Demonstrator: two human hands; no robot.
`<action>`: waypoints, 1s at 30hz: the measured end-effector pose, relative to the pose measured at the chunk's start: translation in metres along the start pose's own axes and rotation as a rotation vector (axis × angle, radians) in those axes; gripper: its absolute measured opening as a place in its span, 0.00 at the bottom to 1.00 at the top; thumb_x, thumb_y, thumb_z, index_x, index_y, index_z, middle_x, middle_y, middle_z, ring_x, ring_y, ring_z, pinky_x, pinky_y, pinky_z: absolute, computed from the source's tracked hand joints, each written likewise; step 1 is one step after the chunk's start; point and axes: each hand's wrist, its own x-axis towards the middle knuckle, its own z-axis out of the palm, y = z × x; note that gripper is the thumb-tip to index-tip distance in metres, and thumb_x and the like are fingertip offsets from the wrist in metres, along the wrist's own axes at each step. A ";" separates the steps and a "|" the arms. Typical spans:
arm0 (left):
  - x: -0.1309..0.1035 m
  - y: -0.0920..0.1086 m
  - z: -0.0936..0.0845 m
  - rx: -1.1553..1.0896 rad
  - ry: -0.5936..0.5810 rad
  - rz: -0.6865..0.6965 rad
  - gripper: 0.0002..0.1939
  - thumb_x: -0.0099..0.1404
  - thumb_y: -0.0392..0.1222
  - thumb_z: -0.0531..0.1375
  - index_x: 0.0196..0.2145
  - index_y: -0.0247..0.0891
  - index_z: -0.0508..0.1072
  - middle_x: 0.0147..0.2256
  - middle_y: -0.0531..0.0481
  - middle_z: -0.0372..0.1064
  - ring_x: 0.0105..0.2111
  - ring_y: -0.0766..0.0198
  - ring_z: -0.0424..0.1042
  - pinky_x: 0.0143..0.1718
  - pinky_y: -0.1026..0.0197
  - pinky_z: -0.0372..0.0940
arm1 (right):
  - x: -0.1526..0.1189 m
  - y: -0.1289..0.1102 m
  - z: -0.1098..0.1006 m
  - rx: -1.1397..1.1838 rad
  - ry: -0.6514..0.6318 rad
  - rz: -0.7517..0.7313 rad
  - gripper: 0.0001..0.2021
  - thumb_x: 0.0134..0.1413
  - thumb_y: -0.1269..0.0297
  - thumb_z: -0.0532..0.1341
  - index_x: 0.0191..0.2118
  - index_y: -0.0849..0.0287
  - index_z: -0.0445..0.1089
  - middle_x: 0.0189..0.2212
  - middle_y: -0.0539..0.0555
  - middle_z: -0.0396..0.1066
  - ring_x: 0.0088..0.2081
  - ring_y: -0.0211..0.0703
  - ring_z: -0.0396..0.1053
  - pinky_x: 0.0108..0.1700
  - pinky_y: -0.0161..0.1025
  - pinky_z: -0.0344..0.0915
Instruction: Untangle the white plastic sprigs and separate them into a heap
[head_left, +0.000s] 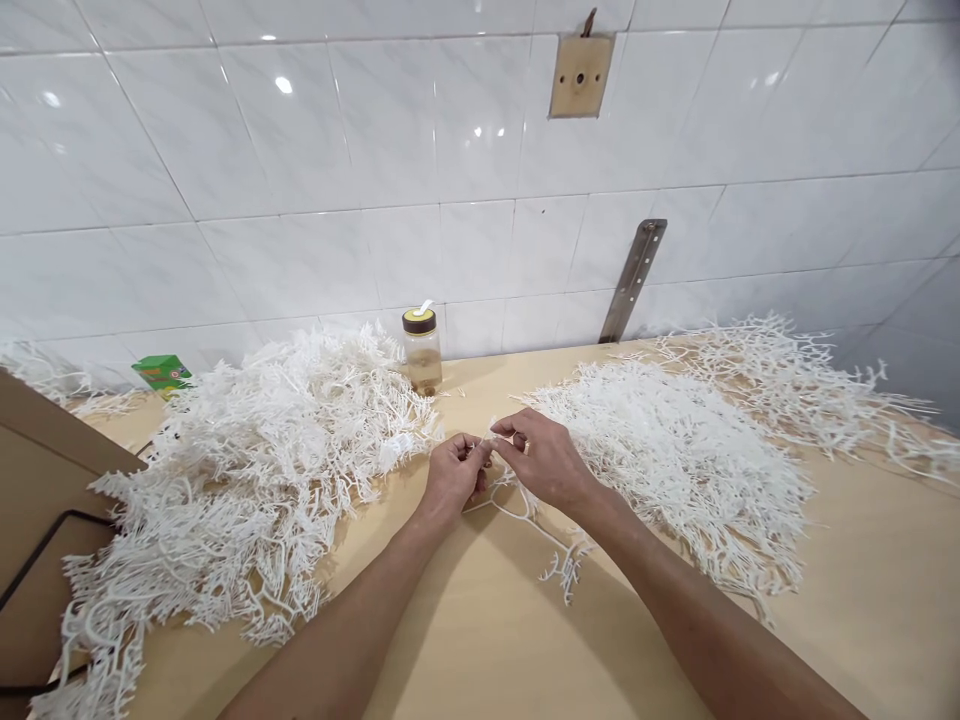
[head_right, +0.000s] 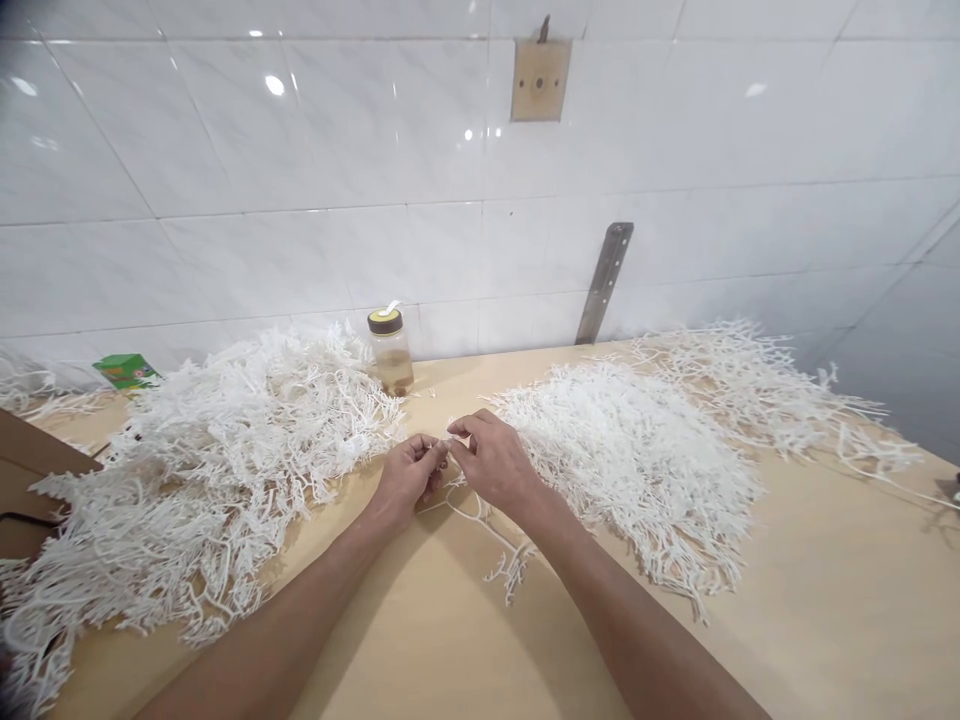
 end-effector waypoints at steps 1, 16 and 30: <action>-0.001 0.001 0.000 0.007 -0.013 0.004 0.21 0.52 0.58 0.66 0.26 0.36 0.69 0.15 0.57 0.62 0.11 0.74 0.55 0.11 0.70 0.48 | 0.000 0.000 0.001 -0.015 0.000 0.003 0.07 0.54 0.66 0.59 0.38 0.58 0.74 0.36 0.55 0.73 0.31 0.39 0.68 0.39 0.39 0.65; 0.001 -0.002 0.000 0.025 -0.052 0.093 0.16 0.55 0.53 0.64 0.26 0.35 0.73 0.16 0.55 0.63 0.15 0.71 0.60 0.18 0.67 0.56 | 0.006 0.013 -0.020 0.419 -0.299 0.352 0.15 0.52 0.52 0.60 0.29 0.60 0.71 0.20 0.47 0.66 0.17 0.32 0.60 0.19 0.32 0.59; 0.001 0.000 -0.003 0.004 -0.200 0.093 0.19 0.53 0.55 0.66 0.27 0.33 0.74 0.19 0.55 0.63 0.18 0.72 0.60 0.21 0.67 0.56 | 0.004 0.012 -0.025 0.473 -0.388 0.357 0.14 0.54 0.52 0.61 0.29 0.60 0.70 0.19 0.46 0.64 0.18 0.32 0.61 0.20 0.31 0.59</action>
